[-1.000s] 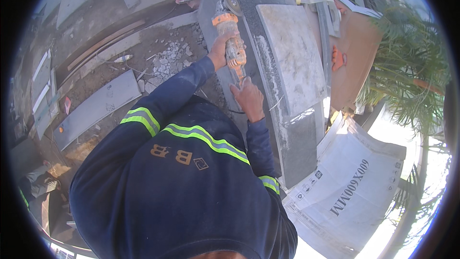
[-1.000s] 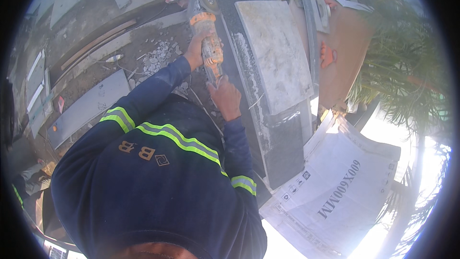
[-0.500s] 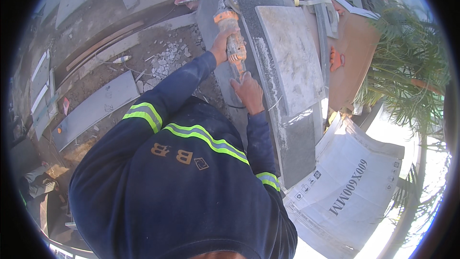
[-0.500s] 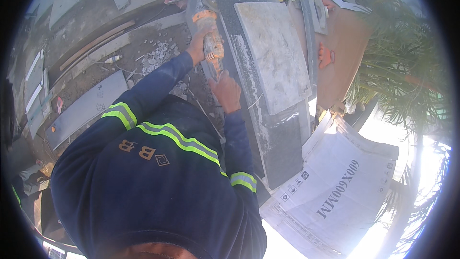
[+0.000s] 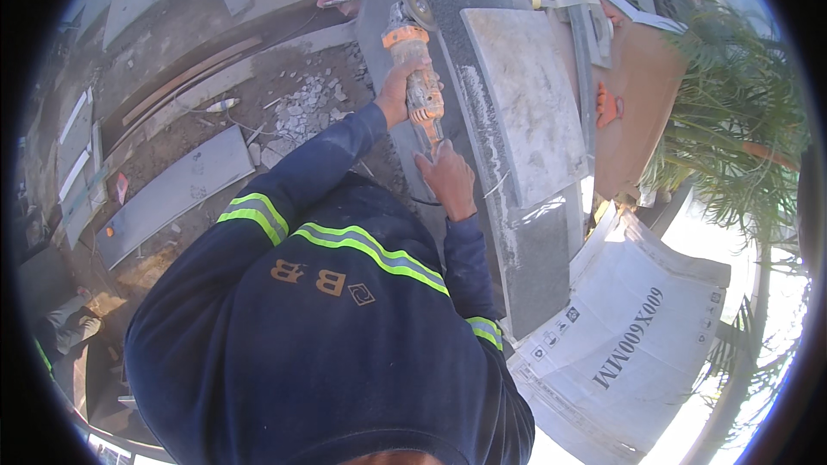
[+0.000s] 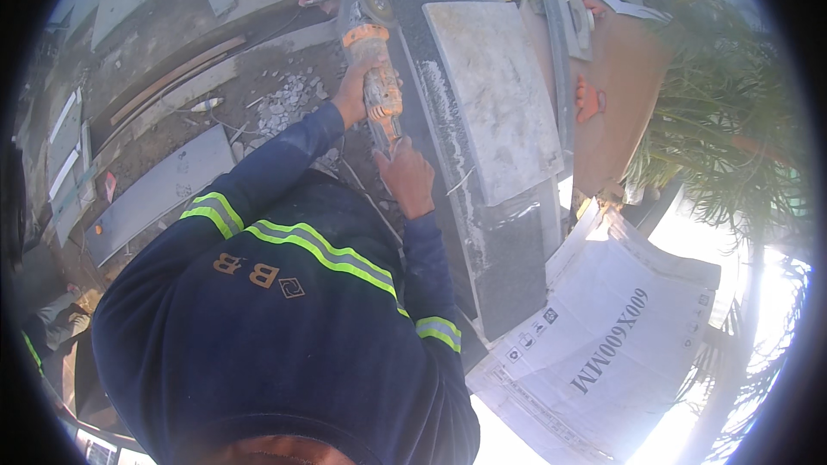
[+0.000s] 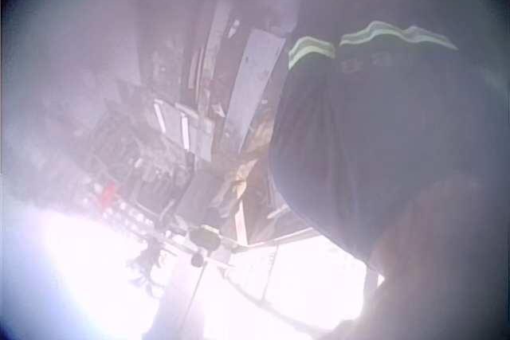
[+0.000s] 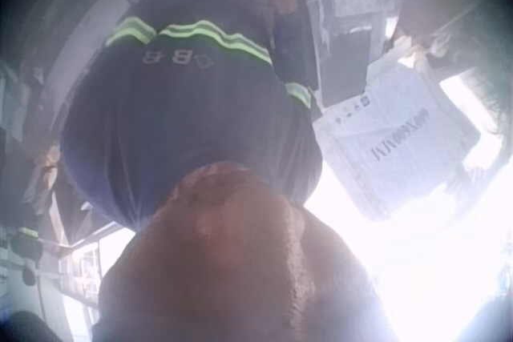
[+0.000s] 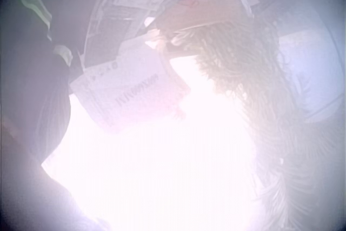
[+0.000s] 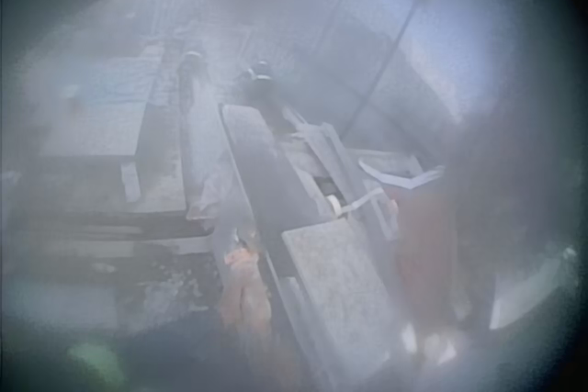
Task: The person uses an angle grinder to grind a vertical concrete or stone surface. The tool is held with both hands and moved along the edge of the material, producing dust as the surface is abraded.
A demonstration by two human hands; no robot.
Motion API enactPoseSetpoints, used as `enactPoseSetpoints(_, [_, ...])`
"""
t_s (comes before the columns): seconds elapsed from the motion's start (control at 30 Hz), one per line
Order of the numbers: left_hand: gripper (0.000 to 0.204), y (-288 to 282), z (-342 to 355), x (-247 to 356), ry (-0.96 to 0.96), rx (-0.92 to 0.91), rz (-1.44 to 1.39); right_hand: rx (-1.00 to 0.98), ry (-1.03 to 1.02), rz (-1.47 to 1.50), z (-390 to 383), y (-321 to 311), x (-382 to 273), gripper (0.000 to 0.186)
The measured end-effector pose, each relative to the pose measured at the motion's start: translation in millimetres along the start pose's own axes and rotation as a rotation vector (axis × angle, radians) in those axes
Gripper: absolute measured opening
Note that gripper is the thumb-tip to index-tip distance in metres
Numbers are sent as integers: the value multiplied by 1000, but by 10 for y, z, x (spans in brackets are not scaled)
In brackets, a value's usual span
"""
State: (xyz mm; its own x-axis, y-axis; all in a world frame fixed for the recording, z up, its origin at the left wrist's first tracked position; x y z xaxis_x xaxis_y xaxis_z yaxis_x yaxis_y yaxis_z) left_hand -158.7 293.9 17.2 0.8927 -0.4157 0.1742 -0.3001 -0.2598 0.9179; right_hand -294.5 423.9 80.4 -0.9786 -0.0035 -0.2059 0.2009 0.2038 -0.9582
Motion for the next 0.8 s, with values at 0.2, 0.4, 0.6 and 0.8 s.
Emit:
enactPoseSetpoints(0.2, [35,-89,79,-13,-2,-17,27,7,-11,2,17,14,16,44])
enactPoseSetpoints(0.4, [38,-82,146,4,4,-26,58,8,-12,-11,114,75,71,43])
enactPoseSetpoints(0.6, [40,-62,227,29,6,-21,60,35,-18,13,200,88,75,43])
enactPoseSetpoints(0.8, [41,-96,274,38,1,-50,65,39,-16,2,204,89,58,43])
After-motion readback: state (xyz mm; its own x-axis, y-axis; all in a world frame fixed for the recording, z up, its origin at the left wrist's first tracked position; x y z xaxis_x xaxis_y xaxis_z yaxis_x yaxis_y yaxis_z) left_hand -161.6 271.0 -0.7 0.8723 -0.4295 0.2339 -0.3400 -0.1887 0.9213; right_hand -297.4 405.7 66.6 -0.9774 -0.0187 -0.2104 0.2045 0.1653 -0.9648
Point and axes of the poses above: each hand's wrist, its own z-axis towards the middle knuckle, its own y-axis out of the palm, x = y × z, the point moved 1 cm from there along z, towards the middle knuckle, and after that the axes turned 8 degrees about -z, right-handed, at the moved point
